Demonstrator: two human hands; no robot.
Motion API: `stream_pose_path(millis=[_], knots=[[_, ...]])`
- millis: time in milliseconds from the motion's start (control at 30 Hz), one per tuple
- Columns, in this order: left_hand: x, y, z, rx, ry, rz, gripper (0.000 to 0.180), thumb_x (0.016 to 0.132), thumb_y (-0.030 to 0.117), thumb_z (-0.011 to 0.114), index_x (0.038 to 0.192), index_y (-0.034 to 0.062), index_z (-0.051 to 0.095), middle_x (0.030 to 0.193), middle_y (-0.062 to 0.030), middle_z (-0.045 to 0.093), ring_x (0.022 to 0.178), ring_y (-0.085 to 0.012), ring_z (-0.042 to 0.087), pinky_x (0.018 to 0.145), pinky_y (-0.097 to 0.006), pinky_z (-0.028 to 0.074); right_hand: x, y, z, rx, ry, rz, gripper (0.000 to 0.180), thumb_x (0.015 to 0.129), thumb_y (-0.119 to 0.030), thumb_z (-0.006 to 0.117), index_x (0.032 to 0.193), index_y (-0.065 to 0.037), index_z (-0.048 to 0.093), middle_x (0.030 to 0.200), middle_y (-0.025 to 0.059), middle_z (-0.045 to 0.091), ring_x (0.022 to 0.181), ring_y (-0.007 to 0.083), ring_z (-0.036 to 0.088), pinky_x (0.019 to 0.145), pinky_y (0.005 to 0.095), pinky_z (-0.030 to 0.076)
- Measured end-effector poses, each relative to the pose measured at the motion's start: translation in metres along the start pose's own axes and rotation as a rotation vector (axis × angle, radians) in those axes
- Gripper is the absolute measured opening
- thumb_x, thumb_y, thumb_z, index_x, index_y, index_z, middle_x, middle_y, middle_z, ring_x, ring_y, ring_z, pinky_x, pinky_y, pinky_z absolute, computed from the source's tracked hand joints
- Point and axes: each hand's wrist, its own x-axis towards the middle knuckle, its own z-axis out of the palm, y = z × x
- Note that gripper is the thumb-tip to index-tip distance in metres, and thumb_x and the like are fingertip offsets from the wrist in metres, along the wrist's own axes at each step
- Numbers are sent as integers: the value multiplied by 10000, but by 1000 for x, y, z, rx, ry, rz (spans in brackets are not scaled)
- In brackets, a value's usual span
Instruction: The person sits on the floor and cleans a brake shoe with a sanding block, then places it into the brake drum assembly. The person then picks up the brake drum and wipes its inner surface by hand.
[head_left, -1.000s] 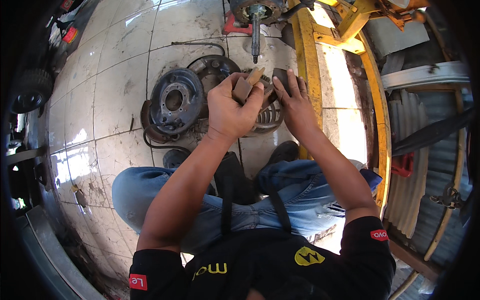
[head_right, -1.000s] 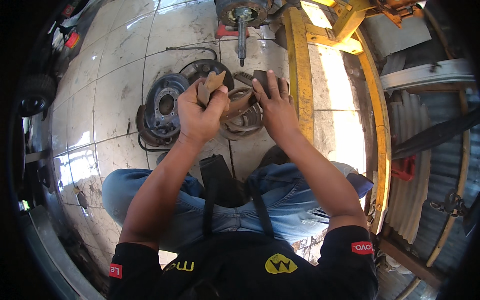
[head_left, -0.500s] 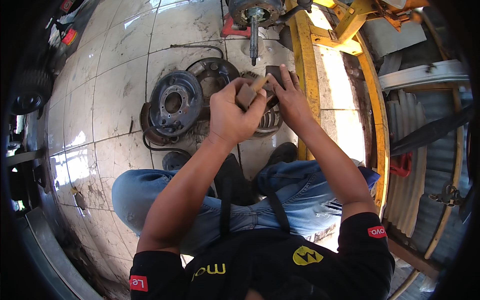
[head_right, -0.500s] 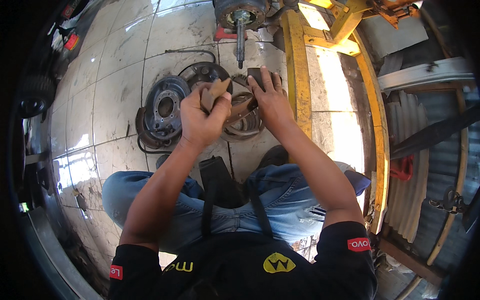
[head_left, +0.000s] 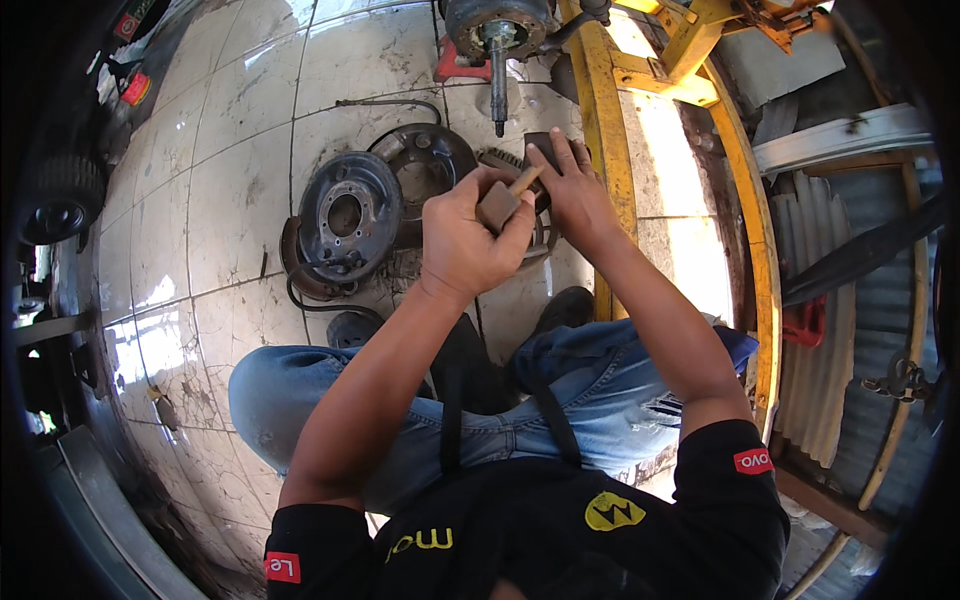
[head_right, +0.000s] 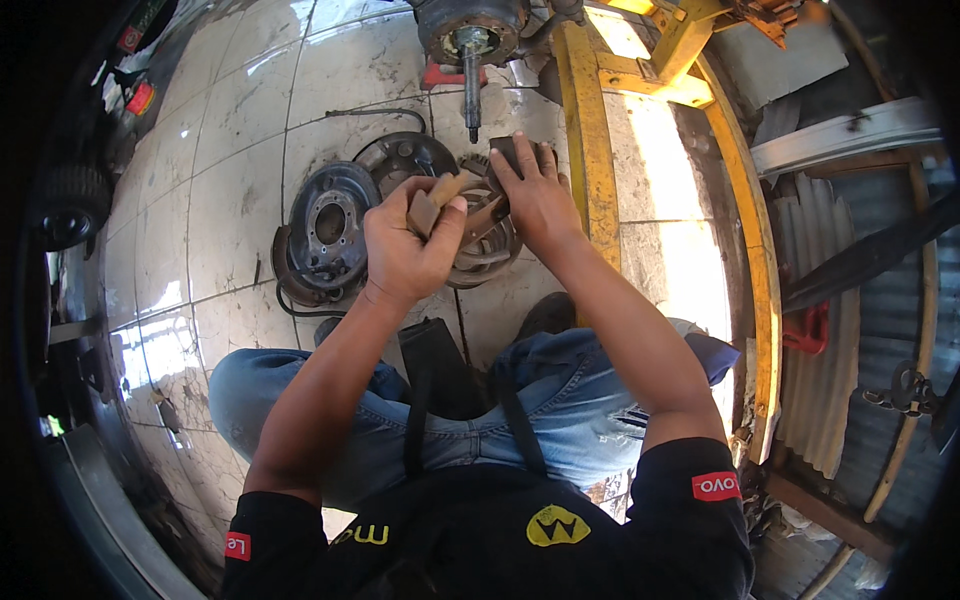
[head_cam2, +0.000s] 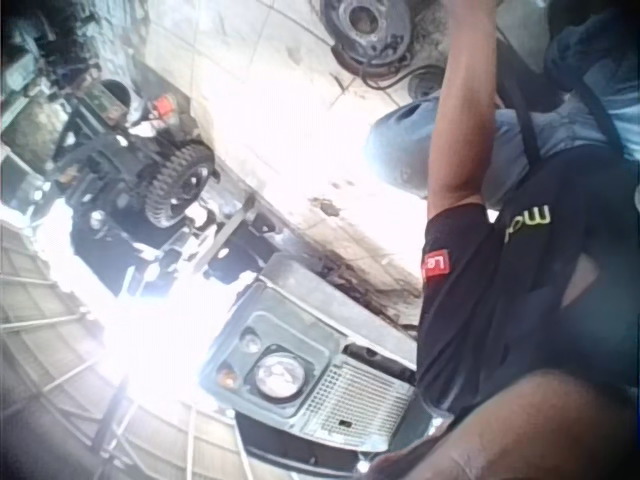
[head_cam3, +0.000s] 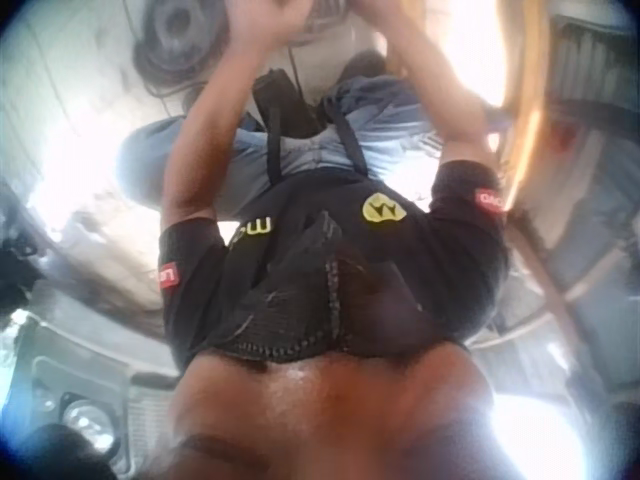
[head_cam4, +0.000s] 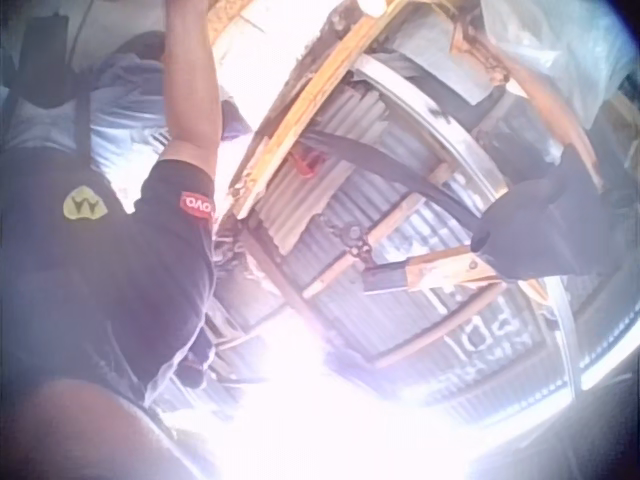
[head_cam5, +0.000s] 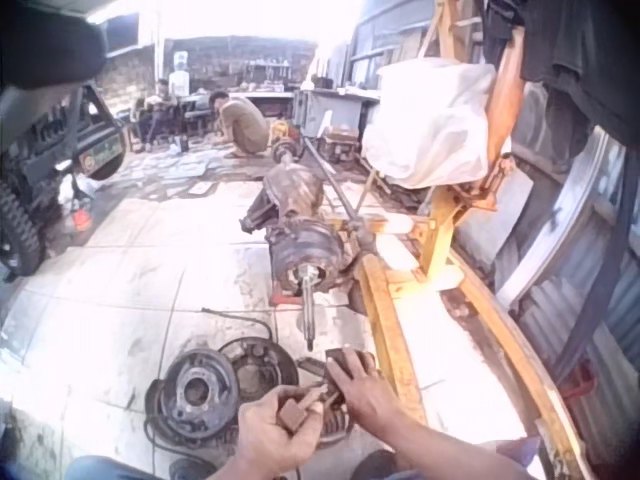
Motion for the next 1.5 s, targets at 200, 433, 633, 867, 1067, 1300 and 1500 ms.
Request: stream_pose_path(millis=[200, 433, 633, 867, 1067, 1300, 1500], knots=[[2, -7, -3, -93, 58, -140, 218, 844, 166, 695, 931, -31, 663, 705, -129, 686, 623, -170, 678, 600, -304, 532, -3, 25, -19, 98, 87, 99, 745, 863, -29, 563, 1532, -210, 289, 1576, 226, 228, 1376, 517, 320, 1077, 486, 423], [2, -2, 0, -132, 19, -153, 196, 843, 147, 694, 925, -28, 664, 711, -117, 690, 627, -159, 675, 602, -295, 532, -19, -4, 3, 5, 38, 39, 624, 936, -113, 525, 1504, -303, 351, 1597, 160, 218, 1411, 461, 308, 1060, 598, 392], [-1, 8, -1, -50, 23, -33, 175, 838, 135, 695, 912, -20, 661, 705, -130, 687, 634, -162, 682, 603, -295, 534, 8, 29, -3, 67, 88, 183, 657, 918, -66, 513, 1512, -279, 332, 1589, 196, 216, 1396, 495, 310, 1072, 590, 382], [6, 1, -2, -82, -3, -142, 176, 887, 120, 665, 962, -37, 639, 691, -30, 643, 618, -77, 592, 587, -246, 478, -14, 5, 4, -19, 81, -18, 683, 898, -21, 495, 1513, -270, 331, 1592, 168, 226, 1403, 491, 297, 1084, 579, 373], [8, -2, -2, -133, 43, -204, 229, 856, 180, 690, 918, -37, 657, 699, -118, 670, 617, -154, 637, 608, -304, 513, -1, 31, -8, 53, 88, 158, 809, 822, 47, 561, 1520, -280, 317, 1577, 232, 220, 1404, 493, 294, 1104, 537, 377], [11, -9, -1, -157, 36, -222, 234, 847, 182, 698, 897, -41, 647, 704, -111, 666, 626, -157, 623, 615, -308, 505, -4, 15, 3, 20, 71, 21, 657, 884, -45, 566, 1466, -310, 414, 1583, 193, 231, 1402, 469, 318, 1061, 542, 409], [14, -14, -4, -159, 54, -209, 240, 847, 189, 702, 890, -40, 644, 703, -115, 658, 622, -151, 609, 611, -315, 501, -4, 18, -1, 120, 206, -11, 653, 871, -18, 555, 1445, -312, 446, 1580, 178, 248, 1392, 479, 328, 1066, 523, 415]])
